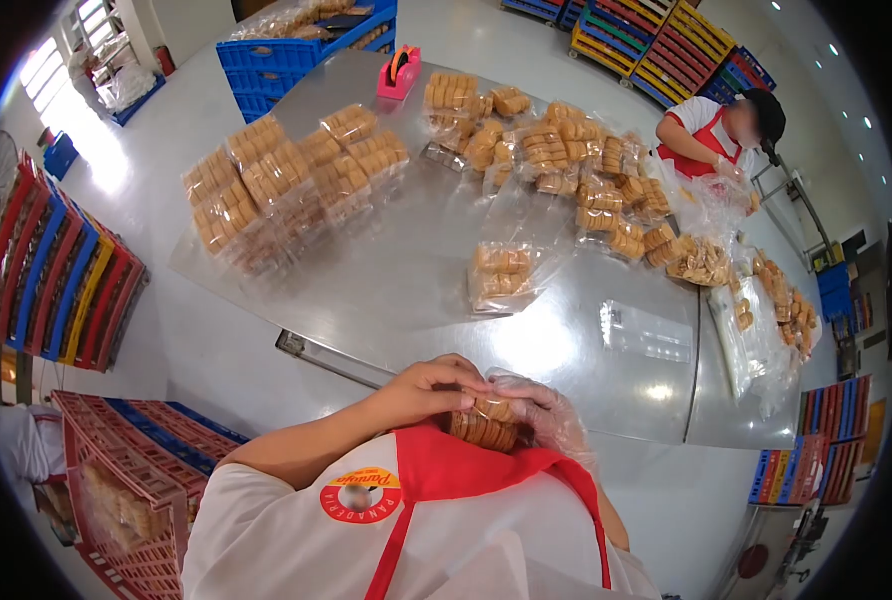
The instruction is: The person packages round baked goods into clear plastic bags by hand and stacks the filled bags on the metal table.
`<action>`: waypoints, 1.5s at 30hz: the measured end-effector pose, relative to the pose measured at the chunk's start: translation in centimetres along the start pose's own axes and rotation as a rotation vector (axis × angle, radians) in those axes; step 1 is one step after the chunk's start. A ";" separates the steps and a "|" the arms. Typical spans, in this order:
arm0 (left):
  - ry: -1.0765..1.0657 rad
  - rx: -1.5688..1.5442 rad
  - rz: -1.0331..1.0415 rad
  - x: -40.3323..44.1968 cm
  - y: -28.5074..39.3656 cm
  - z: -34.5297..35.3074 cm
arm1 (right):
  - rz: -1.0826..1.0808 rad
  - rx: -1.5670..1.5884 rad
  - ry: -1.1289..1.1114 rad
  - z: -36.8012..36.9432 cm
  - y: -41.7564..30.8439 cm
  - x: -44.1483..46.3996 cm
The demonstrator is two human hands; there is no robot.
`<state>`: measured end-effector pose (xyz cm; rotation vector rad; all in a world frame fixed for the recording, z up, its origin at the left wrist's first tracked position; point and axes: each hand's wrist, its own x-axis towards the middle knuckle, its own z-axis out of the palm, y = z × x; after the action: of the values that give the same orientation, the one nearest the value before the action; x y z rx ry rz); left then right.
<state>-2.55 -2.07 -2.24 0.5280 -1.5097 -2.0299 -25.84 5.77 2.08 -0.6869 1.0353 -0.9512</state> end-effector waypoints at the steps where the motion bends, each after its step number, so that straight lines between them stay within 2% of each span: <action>1: -0.005 0.011 -0.007 0.3 -0.4 -0.1 | -0.033 0.008 -0.017 -0.4 0.4 0.1; 7: 0.099 0.052 -0.186 1.6 -3.4 -1.1 | -0.022 -0.002 0.126 -2.5 4.9 2.0; 9: 0.105 -0.130 -0.272 1.7 -3.9 -1.1 | 0.007 -0.142 0.150 -2.6 4.8 1.5; 10: 0.116 -0.222 -0.311 1.7 -4.0 -1.1 | 0.025 -0.216 0.154 -2.1 4.1 1.3; 13: 0.143 -0.178 -0.399 2.0 -3.7 -1.0 | 0.136 -0.636 0.020 -0.6 -0.9 0.7; 16: 0.214 -0.210 -0.415 2.5 -4.5 -0.5 | 0.156 -1.268 -0.094 2.0 -2.9 2.2; 19: 0.207 -0.108 -0.392 2.7 -5.1 -0.8 | 0.220 -1.312 -0.291 4.9 -5.1 3.5; 22: 0.220 -0.001 -0.362 2.7 -5.2 -1.1 | 0.143 -1.300 -0.271 3.9 -3.2 5.0; 25: 0.220 0.072 -0.414 2.7 -3.8 -1.0 | 0.308 -0.837 -0.276 2.4 -3.4 5.0; 27: 0.211 0.023 -0.472 3.0 -1.5 -0.9 | 0.215 -0.452 -0.222 -1.8 -0.3 6.0; 29: 0.240 0.072 -0.350 3.4 0.8 -1.5 | 0.167 0.045 -0.117 -3.4 0.0 5.1; 32: 0.364 0.407 0.011 4.8 4.5 -3.2 | -0.123 0.252 0.045 -6.1 -2.0 4.6; 35: 0.444 0.832 0.405 7.3 10.2 -3.3 | -0.385 0.292 -0.012 -5.5 -8.8 3.1; 37: 0.380 0.956 0.517 9.6 13.2 -3.0 | -0.512 0.283 -0.088 -4.4 -12.7 3.0; 40: 0.435 1.268 0.487 13.8 14.8 -3.2 | -0.697 0.121 -0.034 -3.1 -17.0 4.8; 41: 0.420 1.308 0.409 14.7 15.0 -3.6 | -0.764 0.049 0.026 -2.7 -18.0 5.6; 43: 0.391 1.386 0.259 16.4 15.2 -4.4 | -0.774 -0.010 -0.023 -0.8 -19.9 7.3; 45: 0.405 1.085 -0.093 16.4 17.9 -3.3 | -0.753 -0.071 -0.078 1.0 -21.2 8.6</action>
<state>-9.75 -18.84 14.08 1.3238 -2.2185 -0.8878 -29.93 -11.25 16.81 -1.2045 0.7404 -1.5196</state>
